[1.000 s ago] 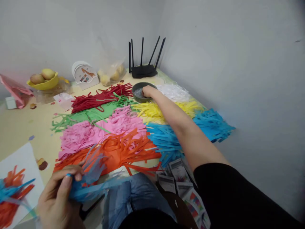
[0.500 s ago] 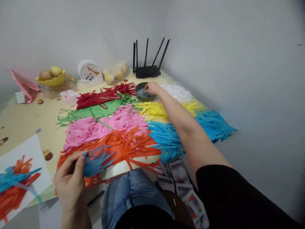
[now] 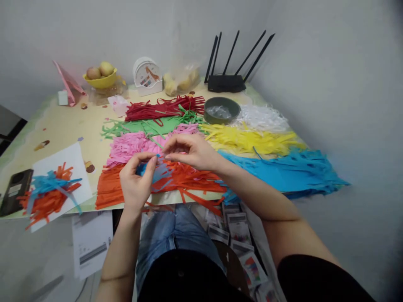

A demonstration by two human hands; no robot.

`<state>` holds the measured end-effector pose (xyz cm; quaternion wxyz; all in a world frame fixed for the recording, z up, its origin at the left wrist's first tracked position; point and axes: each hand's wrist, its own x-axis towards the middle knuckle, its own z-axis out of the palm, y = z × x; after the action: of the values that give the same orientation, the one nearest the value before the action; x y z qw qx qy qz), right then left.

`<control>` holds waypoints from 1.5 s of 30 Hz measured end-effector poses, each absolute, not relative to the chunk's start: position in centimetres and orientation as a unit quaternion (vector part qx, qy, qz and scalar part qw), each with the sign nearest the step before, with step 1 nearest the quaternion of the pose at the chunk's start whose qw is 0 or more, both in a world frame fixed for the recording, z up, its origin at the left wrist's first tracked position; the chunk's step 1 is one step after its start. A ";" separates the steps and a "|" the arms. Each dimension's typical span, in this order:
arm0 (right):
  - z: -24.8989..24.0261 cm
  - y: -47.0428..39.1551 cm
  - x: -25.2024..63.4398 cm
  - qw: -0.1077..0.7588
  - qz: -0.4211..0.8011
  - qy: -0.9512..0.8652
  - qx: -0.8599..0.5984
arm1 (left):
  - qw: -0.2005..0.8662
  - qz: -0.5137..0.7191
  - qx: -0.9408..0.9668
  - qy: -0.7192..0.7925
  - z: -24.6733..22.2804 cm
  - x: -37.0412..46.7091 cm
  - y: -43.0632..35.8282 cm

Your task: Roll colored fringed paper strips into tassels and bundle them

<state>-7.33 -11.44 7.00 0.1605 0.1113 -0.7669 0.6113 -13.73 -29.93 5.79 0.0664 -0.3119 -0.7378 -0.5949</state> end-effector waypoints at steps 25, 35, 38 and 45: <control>7.4 -16.5 -5.4 0.201 0.546 -0.809 0.088 | 0.096 -0.559 -0.370 -0.736 5.1 -12.3 -34.6; 6.7 -17.2 -5.8 0.102 0.718 -0.683 0.091 | -0.043 -0.675 -0.300 -0.673 5.2 -11.7 -35.0; 7.1 -17.3 -5.6 0.099 0.710 -0.690 0.094 | -0.078 -0.695 -0.280 -0.657 5.0 -11.9 -35.1; 7.8 -17.3 -5.3 0.083 0.687 -0.717 0.089 | -0.066 -0.692 -0.297 -0.654 5.1 -11.9 -35.0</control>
<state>-5.34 -17.28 7.81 0.0833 0.0894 -0.7167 0.6866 -11.86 -35.02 5.13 -0.0659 -0.2966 -0.6544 -0.6925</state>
